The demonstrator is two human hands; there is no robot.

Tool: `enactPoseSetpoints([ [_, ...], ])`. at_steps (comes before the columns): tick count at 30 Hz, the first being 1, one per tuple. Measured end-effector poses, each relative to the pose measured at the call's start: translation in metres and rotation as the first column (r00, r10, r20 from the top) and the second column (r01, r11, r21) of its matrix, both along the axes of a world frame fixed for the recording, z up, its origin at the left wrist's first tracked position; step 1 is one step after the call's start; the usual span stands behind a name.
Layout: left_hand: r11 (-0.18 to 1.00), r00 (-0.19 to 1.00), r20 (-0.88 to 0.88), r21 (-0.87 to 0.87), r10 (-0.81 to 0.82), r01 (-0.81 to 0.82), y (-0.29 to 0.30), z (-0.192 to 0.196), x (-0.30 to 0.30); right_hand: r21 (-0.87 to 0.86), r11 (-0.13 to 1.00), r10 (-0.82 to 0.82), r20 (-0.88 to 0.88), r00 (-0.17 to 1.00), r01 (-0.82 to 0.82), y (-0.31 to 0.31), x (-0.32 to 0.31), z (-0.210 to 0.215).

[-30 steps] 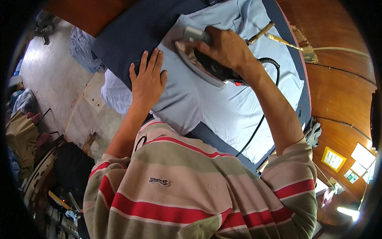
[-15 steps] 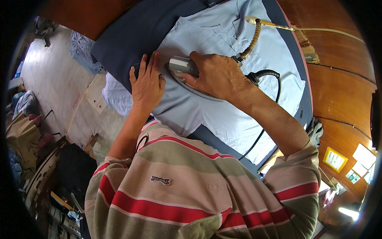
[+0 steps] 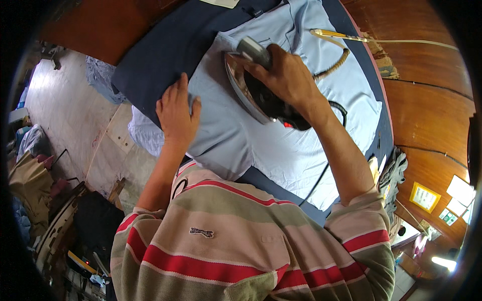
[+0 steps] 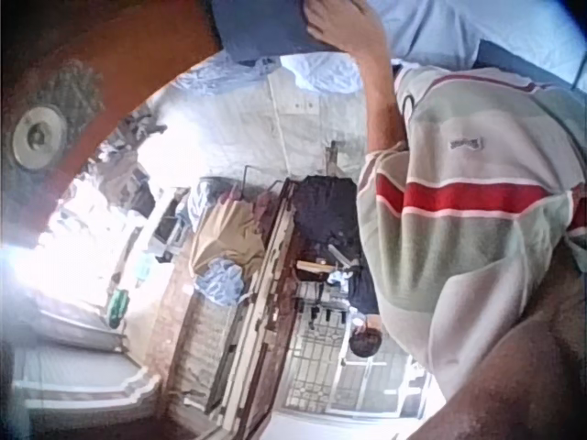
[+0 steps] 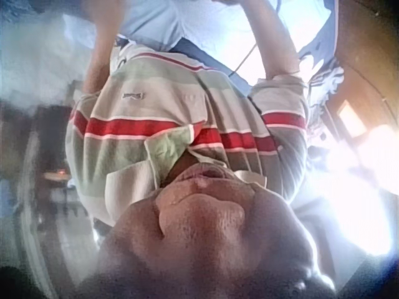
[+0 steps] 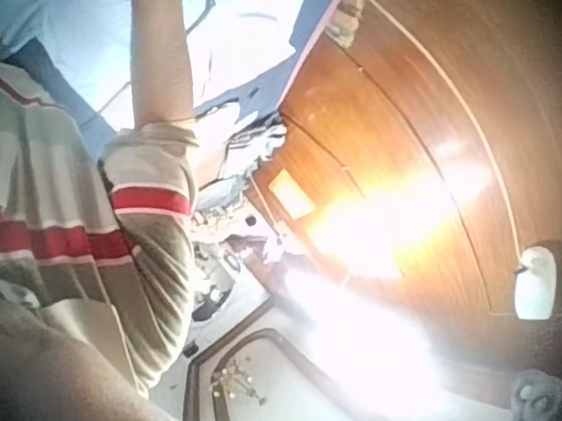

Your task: The person irons a blue button-down shirt on a workstation using a steam iron, spreading the fabric flat and pressing the sleeves, back, and front panels.

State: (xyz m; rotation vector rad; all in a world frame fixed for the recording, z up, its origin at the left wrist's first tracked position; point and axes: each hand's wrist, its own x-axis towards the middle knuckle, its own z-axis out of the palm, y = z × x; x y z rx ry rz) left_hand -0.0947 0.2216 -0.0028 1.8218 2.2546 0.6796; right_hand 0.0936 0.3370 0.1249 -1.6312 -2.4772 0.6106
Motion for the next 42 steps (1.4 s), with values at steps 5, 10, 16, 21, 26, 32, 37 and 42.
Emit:
enactPoseSetpoints([
  [5, 0.994, 0.989, -0.1, -0.008, 0.108, -0.11, 0.039, 0.004, -0.003, 0.009, 0.997, 0.073, 0.041, 0.996, -0.073, 0.026, -0.031, -0.004],
  [10, 0.996, 0.987, -0.138, 0.035, 0.082, -0.078, 0.036, -0.004, -0.006, 0.073, 0.997, 0.019, 0.058, 0.998, -0.023, 0.046, -0.044, -0.009],
  [16, 0.997, 0.997, -0.068, 0.064, 0.043, -0.039, 0.035, -0.001, -0.007, 0.017, 0.999, 0.035, 0.062, 0.997, -0.036, 0.051, -0.043, -0.009],
  [21, 0.984, 0.97, 0.236, 0.146, 0.065, -0.101, 0.049, 0.002, -0.001, -0.039, 0.996, 0.081, 0.015, 0.997, -0.08, 0.047, -0.034, -0.009],
  [26, 0.933, 0.909, 0.272, 0.26, -0.317, 0.248, 0.1, 0.0, 0.017, -0.069, 0.99, -0.119, 0.047, 0.992, 0.122, 0.01, 0.012, -0.005],
  [32, 0.922, 0.897, -0.226, -0.17, -0.381, 0.348, 0.113, -0.006, 0.004, -0.096, 0.915, -0.398, -0.067, 0.915, 0.391, -0.004, 0.065, -0.012],
  [37, 0.889, 0.883, 0.203, 0.282, -0.423, 0.361, 0.12, -0.014, -0.011, -0.104, 0.947, -0.308, -0.03, 0.951, 0.304, 0.001, 0.046, -0.003],
  [42, 0.869, 0.891, 0.411, 0.493, -0.191, -0.04, 0.129, 0.009, -0.019, 0.012, 0.973, -0.232, -0.02, 0.973, 0.232, 0.018, 0.027, -0.002],
])
